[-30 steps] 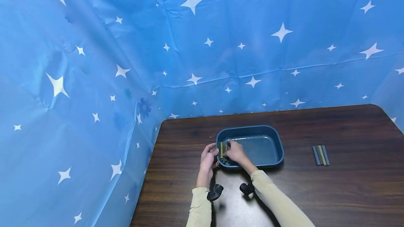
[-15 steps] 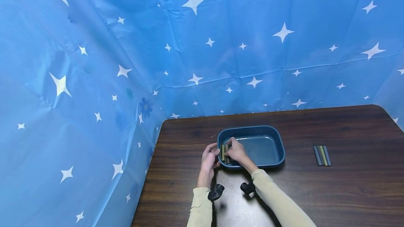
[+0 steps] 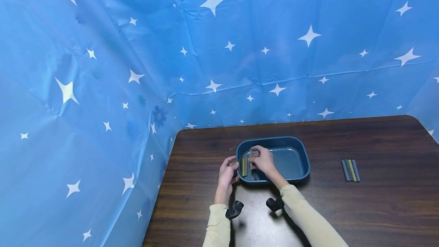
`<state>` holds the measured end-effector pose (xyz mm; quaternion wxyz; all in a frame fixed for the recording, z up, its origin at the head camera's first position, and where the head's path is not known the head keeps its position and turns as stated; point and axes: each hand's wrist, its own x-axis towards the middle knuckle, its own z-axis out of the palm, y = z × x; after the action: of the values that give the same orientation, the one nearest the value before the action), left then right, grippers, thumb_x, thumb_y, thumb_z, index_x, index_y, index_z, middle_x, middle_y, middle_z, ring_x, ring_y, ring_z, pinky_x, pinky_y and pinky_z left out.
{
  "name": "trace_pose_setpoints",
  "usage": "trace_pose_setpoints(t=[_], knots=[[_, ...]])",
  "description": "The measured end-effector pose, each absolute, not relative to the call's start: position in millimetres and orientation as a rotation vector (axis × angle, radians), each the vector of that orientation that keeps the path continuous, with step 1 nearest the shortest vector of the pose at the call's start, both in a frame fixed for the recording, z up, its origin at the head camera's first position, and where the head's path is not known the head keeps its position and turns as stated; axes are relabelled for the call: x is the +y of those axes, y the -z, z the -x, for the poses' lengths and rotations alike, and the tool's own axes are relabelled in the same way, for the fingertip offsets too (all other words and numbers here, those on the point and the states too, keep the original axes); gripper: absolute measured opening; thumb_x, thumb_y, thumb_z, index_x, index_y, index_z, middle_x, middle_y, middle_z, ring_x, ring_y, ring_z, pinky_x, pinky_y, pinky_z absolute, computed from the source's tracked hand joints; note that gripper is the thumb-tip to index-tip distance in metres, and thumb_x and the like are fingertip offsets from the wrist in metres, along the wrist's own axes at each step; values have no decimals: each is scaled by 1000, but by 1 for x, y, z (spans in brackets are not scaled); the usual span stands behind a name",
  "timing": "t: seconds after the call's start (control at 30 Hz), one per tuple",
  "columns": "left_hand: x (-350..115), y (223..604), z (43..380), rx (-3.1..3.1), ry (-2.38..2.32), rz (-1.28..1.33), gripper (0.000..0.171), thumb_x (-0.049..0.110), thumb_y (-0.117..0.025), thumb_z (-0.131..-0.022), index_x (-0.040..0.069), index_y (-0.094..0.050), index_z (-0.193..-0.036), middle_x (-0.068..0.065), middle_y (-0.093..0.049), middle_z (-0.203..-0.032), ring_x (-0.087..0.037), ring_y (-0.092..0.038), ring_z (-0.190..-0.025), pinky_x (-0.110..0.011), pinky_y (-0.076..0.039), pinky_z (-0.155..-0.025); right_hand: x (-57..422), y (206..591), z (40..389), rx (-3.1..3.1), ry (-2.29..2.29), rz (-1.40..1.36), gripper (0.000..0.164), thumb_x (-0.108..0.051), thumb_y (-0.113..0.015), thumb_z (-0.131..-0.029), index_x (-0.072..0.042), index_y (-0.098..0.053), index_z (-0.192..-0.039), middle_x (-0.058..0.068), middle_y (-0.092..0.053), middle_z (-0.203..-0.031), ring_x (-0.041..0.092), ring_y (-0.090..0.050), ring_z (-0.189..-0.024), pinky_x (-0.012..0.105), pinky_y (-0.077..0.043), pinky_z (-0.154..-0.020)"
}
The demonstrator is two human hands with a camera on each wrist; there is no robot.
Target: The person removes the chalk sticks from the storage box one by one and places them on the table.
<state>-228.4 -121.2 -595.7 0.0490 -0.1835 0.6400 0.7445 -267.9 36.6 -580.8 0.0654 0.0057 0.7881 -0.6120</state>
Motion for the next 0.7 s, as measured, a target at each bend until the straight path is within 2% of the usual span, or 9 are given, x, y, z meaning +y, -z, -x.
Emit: trace_pose_setpoints(t=[0.33,0.57,0.7], knots=[[-119,596,229,1971,-2274,558,37,4,-58,-99,-3,-57,-135,-12,-65,-107,-9,-52,-63,-20,-41,-52,113,554,269,2214,2033,-121,44,1,-64,-100,6,-55,-143,28,-66,-120,32,-71,-100,34,-61,-74],[-116,593,226,1971,-2263,577,38,5,-58,-99,-3,-57,-136,-15,-65,-110,-10,-52,-65,-20,-41,-53,154,553,269,2127,2092,-154,48,1,-64,-100,9,-51,-145,23,-67,-117,12,-70,-87,30,-61,-72],[-117,593,226,1982,-2246,579,40,6,-57,-100,-3,-56,-138,-18,-65,-116,-12,-53,-68,-21,-42,-54,173,551,267,2122,2113,-172,50,-1,-64,-101,8,-49,-147,19,-67,-117,12,-70,-88,29,-60,-72]])
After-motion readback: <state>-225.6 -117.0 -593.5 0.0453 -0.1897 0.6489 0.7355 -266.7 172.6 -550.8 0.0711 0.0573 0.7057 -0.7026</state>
